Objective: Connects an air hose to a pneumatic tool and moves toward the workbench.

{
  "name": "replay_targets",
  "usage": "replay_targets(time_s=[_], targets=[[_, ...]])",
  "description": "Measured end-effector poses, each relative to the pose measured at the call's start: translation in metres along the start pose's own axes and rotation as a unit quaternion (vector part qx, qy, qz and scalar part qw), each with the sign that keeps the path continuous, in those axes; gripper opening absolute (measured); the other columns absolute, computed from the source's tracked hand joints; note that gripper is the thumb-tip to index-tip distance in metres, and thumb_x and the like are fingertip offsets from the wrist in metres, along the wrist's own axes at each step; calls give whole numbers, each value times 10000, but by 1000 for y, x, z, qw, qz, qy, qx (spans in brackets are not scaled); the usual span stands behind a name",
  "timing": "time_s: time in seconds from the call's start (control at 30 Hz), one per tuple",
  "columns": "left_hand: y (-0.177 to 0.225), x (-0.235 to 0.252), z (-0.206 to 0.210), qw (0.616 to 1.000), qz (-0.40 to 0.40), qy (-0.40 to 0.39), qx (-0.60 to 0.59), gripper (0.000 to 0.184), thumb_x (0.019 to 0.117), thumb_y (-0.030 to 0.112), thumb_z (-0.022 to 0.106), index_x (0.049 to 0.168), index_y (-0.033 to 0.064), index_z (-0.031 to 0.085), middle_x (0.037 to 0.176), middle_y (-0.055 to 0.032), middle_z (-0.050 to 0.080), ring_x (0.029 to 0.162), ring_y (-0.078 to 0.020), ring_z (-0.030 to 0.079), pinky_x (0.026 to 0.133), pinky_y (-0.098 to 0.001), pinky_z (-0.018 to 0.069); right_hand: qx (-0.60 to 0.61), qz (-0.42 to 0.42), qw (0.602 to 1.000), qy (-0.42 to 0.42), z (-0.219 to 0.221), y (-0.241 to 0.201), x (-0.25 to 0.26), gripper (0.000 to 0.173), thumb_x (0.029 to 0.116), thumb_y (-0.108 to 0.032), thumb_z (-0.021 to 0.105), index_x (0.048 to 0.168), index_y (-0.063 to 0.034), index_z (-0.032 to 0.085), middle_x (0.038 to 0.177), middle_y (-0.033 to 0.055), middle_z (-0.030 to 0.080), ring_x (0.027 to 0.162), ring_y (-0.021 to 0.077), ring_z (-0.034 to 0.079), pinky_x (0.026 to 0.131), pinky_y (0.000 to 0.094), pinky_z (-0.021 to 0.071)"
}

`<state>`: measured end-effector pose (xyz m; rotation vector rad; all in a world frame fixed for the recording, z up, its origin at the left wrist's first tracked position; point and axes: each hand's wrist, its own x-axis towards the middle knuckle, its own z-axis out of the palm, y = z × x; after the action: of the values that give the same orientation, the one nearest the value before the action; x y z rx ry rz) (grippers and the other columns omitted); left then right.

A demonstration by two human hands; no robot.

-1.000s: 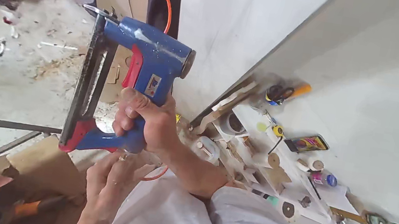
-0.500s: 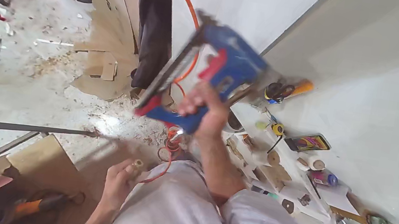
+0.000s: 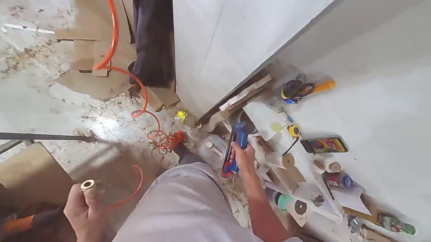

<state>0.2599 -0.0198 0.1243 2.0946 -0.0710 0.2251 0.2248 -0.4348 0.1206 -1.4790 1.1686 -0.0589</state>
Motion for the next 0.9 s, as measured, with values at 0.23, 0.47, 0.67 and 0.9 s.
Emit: replay_targets(time_s=[0.23, 0.47, 0.67, 0.9], targets=[[27, 30, 19, 994, -38, 56, -82, 364, 1087, 312, 386, 1015, 12, 580, 871, 118, 572, 708, 107, 536, 649, -110, 477, 160, -64, 985, 31, -9, -54, 50, 204, 1075, -157, 464, 1153, 19, 532, 644, 36, 569, 472, 129, 561, 460, 290, 540], [42, 35, 24, 967, -96, 92, -216, 381, 1100, 297, 186, 1009, 161, 531, 705, 175, 616, 541, 8, 602, 495, -184, 526, -354, -192, 915, -22, -65, -50, 63, 610, 994, -483, 547, 1461, -90, 545, 968, 133, 734, 865, 280, 715, 820, 514, 572], [-3, 23, 31, 979, 31, 108, -171, 329, 1095, 488, 373, 1099, 241, 591, 834, 179, 671, 640, 13, 651, 536, -203, 555, -587, -318, 744, -39, -98, -4, 102, 729, 924, -539, 591, 1568, -225, 455, 1118, 184, 733, 953, 377, 719, 813, 567, 560], [20, 34, 41, 993, 15, 63, -98, 360, 1099, 419, 379, 1057, 111, 560, 862, 128, 583, 673, 46, 586, 589, -188, 522, -602, -429, 666, -102, -137, 3, 186, 692, 882, -455, 662, 1480, -127, 546, 1148, 189, 731, 983, 383, 724, 812, 564, 574]])
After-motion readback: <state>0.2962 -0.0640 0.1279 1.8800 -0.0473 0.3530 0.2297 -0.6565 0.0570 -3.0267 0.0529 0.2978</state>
